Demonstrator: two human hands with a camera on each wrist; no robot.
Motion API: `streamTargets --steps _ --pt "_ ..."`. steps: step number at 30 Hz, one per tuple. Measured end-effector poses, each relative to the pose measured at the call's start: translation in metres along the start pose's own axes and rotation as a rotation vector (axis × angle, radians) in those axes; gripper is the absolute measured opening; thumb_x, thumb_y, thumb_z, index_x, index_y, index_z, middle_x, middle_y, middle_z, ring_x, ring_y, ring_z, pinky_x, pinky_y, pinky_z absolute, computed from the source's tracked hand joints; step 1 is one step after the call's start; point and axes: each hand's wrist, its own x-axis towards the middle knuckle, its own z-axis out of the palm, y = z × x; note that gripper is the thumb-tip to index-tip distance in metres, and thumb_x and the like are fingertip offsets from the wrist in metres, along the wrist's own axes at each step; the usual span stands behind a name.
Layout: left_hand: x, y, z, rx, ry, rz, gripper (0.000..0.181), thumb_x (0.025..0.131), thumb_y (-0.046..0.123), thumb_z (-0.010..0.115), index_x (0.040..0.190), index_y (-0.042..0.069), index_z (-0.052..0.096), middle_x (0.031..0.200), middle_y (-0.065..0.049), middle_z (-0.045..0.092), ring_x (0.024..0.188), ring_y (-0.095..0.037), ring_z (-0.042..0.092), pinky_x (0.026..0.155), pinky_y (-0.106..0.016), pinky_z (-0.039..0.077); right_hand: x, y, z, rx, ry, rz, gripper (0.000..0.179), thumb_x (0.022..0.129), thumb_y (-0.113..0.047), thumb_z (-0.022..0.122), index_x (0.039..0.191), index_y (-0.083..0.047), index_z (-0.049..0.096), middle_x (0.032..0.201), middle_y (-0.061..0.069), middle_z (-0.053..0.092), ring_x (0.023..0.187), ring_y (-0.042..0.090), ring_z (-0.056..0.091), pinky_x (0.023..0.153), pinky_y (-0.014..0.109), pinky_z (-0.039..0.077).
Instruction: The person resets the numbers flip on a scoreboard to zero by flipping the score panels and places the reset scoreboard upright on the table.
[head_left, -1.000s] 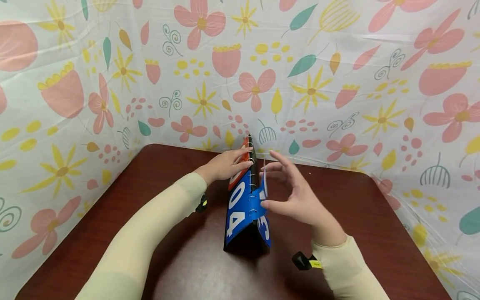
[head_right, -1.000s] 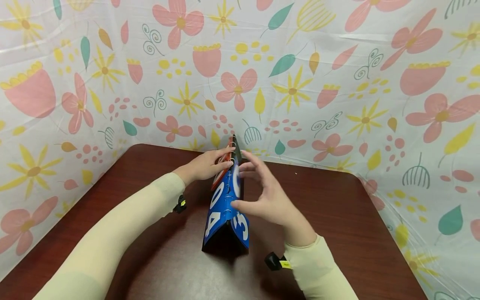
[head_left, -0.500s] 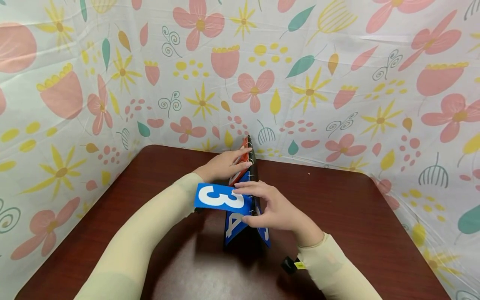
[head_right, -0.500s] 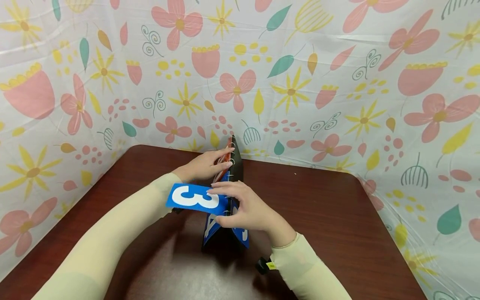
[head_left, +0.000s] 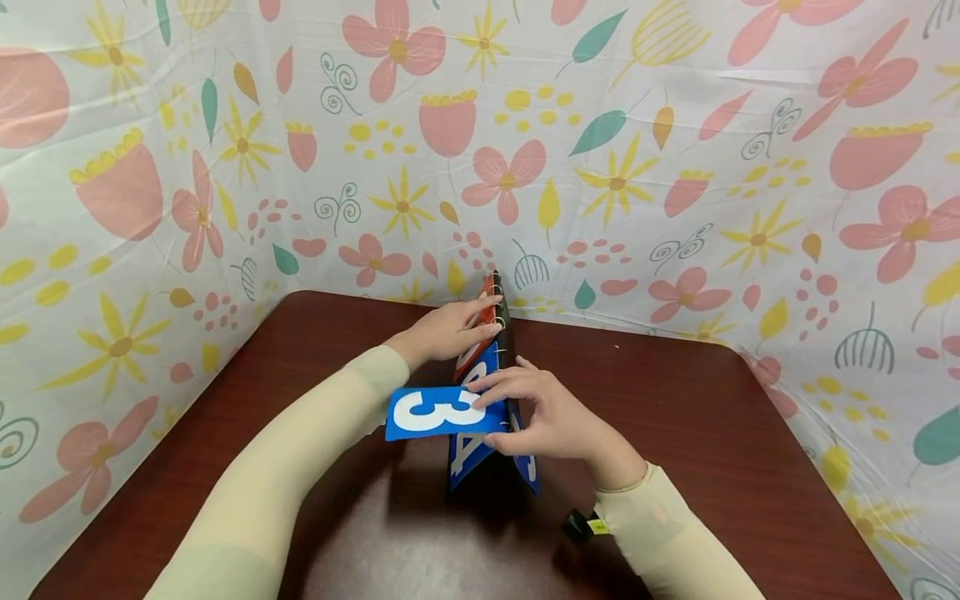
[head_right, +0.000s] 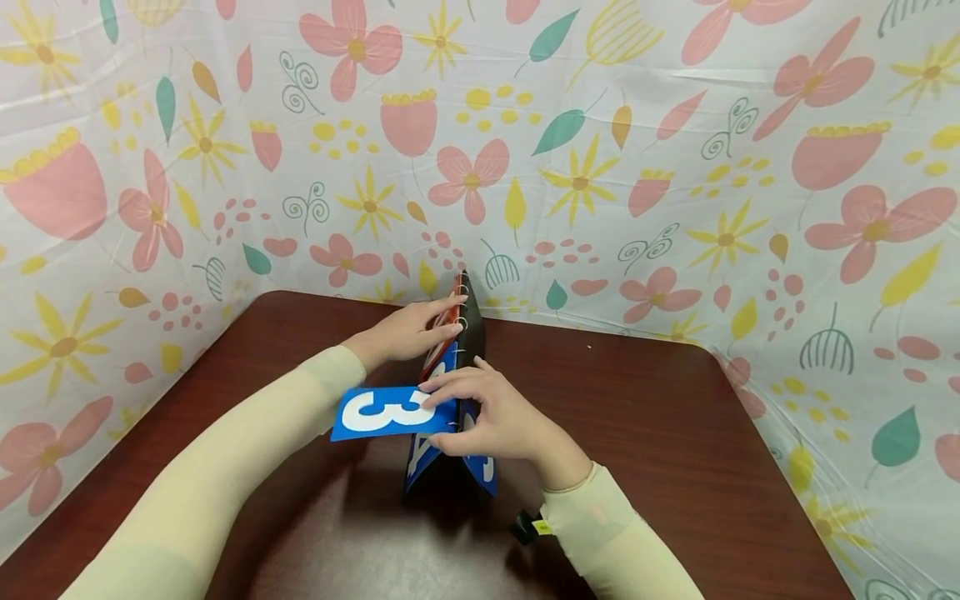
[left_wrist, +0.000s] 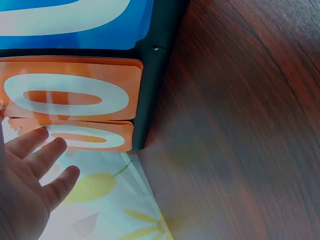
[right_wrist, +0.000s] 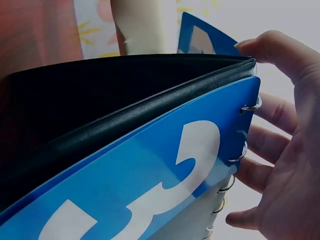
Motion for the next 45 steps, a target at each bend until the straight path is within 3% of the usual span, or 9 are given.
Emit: streamTargets --steps 8,19,26,31,36,39,42,43,45 --pt "0.000 -0.001 -0.004 0.028 -0.006 0.013 0.078 0.093 0.086 0.030 0.161 0.046 0.027 0.162 0.002 0.045 0.143 -0.024 0.053 0.113 -0.055 0.046 0.001 0.000 0.000 0.019 -0.055 -0.038 0.025 0.083 -0.023 0.083 0.108 -0.024 0.078 0.126 -0.001 0.074 0.124 0.019 0.064 0.116 0.077 0.019" --pt "-0.001 0.001 -0.008 0.034 -0.006 0.036 0.076 0.095 0.082 0.033 0.161 0.044 0.029 0.156 -0.002 0.053 0.134 -0.024 0.060 0.109 -0.052 0.050 0.002 -0.018 0.008 -0.330 -0.144 -0.013 0.012 0.085 -0.033 0.078 0.092 -0.024 0.076 0.117 -0.003 0.075 0.125 0.018 0.057 0.114 0.078 0.023" --pt "0.001 0.001 -0.008 0.035 -0.015 0.044 0.077 0.095 0.082 0.033 0.161 0.045 0.027 0.131 -0.007 0.068 0.118 -0.023 0.067 0.103 -0.049 0.053 0.002 -0.021 0.016 -0.458 -0.115 -0.060 0.011 0.082 -0.031 0.078 0.084 -0.022 0.071 0.102 -0.007 0.070 0.118 0.017 0.057 0.109 0.056 0.042" --pt "0.001 0.001 -0.007 0.053 -0.018 0.041 0.078 0.094 0.084 0.032 0.161 0.045 0.027 0.148 -0.005 0.060 0.127 -0.023 0.064 0.106 -0.049 0.052 0.000 -0.019 0.021 -0.504 -0.099 -0.077 0.014 0.084 -0.033 0.077 0.083 -0.023 0.067 0.094 -0.011 0.066 0.119 0.022 0.059 0.109 0.052 0.043" --pt "0.001 0.000 -0.007 0.058 -0.004 0.057 0.078 0.095 0.083 0.032 0.162 0.042 0.028 0.144 -0.004 0.062 0.127 -0.023 0.063 0.106 -0.050 0.052 0.000 -0.016 0.020 -0.464 -0.097 -0.118 0.017 0.086 -0.035 0.078 0.086 -0.022 0.068 0.095 -0.010 0.067 0.120 0.022 0.061 0.113 0.047 0.043" --pt "0.000 0.000 -0.008 0.051 -0.007 0.066 0.079 0.096 0.081 0.032 0.162 0.040 0.028 0.111 -0.006 0.071 0.107 -0.024 0.069 0.099 -0.050 0.055 -0.003 -0.018 0.013 -0.335 -0.138 -0.074 0.021 0.089 -0.037 0.078 0.099 -0.019 0.073 0.116 -0.007 0.071 0.130 0.025 0.059 0.116 0.048 0.042" --pt "0.000 0.000 -0.007 0.051 -0.022 0.067 0.079 0.096 0.081 0.032 0.163 0.039 0.027 0.088 -0.004 0.065 0.093 -0.022 0.068 0.096 -0.049 0.056 -0.009 -0.021 0.000 -0.188 -0.142 0.020 0.036 0.089 -0.039 0.080 0.118 -0.019 0.074 0.140 -0.005 0.065 0.146 0.030 0.047 0.117 0.054 0.041" --pt "0.000 0.000 -0.007 0.053 -0.029 0.065 0.079 0.096 0.082 0.031 0.163 0.040 0.027 0.085 -0.005 0.063 0.090 -0.021 0.067 0.096 -0.049 0.056 -0.011 -0.021 -0.004 -0.154 -0.128 0.048 0.041 0.088 -0.038 0.081 0.123 -0.019 0.073 0.145 -0.005 0.063 0.150 0.031 0.043 0.118 0.057 0.040" --pt "0.001 0.000 -0.007 0.059 -0.030 0.057 0.079 0.095 0.083 0.030 0.162 0.041 0.027 0.102 -0.002 0.070 0.104 -0.018 0.068 0.103 -0.050 0.054 -0.015 -0.022 -0.014 -0.123 -0.086 0.090 0.049 0.086 -0.039 0.084 0.129 -0.020 0.070 0.148 -0.005 0.061 0.153 0.031 0.038 0.117 0.059 0.039"
